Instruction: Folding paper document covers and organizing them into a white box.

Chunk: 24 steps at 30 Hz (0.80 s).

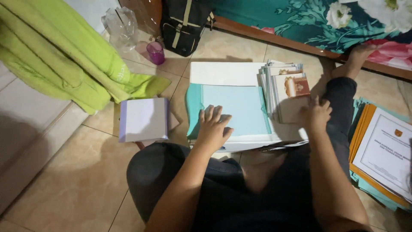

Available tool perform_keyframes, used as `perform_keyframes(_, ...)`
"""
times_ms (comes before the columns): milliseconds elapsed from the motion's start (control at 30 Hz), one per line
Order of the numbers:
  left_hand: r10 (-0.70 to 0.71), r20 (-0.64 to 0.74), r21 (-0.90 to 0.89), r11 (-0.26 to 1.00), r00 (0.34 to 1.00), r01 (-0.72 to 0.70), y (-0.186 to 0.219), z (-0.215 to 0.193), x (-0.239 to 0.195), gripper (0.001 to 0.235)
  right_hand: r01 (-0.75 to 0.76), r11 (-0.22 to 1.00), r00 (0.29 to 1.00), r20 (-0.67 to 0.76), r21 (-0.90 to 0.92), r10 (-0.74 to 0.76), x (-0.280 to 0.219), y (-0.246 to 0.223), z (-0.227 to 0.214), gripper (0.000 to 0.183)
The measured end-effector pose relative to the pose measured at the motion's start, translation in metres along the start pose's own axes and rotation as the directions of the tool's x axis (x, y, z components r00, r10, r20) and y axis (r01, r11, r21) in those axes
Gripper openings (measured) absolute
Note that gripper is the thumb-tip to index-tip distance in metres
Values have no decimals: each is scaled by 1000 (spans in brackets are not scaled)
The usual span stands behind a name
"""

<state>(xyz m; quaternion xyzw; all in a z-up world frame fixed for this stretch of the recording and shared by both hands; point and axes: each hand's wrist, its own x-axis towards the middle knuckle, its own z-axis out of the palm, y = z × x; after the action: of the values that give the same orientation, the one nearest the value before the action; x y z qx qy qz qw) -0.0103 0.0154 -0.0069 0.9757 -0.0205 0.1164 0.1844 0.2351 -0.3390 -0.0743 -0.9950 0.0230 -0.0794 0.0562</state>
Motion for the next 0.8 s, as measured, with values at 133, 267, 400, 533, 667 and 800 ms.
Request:
perform_keyframes(133,-172,76,-13,985,982,174,4,-26,7,47,99,989,992,-67,-113,-107,-41,-52,-19,79)
perform_keyframes(267,-530,-47,29,847,847,531,-6,-40,0,69,388,922,915,122,-9,-384,-77,-77,13,63)
perform_keyframes(400,-593,-66,22,803,802,596,-32,-14,-4,75,375,927,887,292,-9,-356,-103,-110,-29,64)
perform_keyframes(533,-582,-99,76,804,807,590,-28,-20,-4,73,431,902,874,259,-18,-412,-120,-121,-64,61)
perform_keyframes(667,-584,-106,49,805,805,591,-6,-44,-2,78,604,795,792,71,56,-607,-137,-144,-113,51)
perform_keyframes(800,-390,-141,80,912,910,403,11,-42,-2,60,533,779,814,52,331,-579,-139,-150,-153,55)
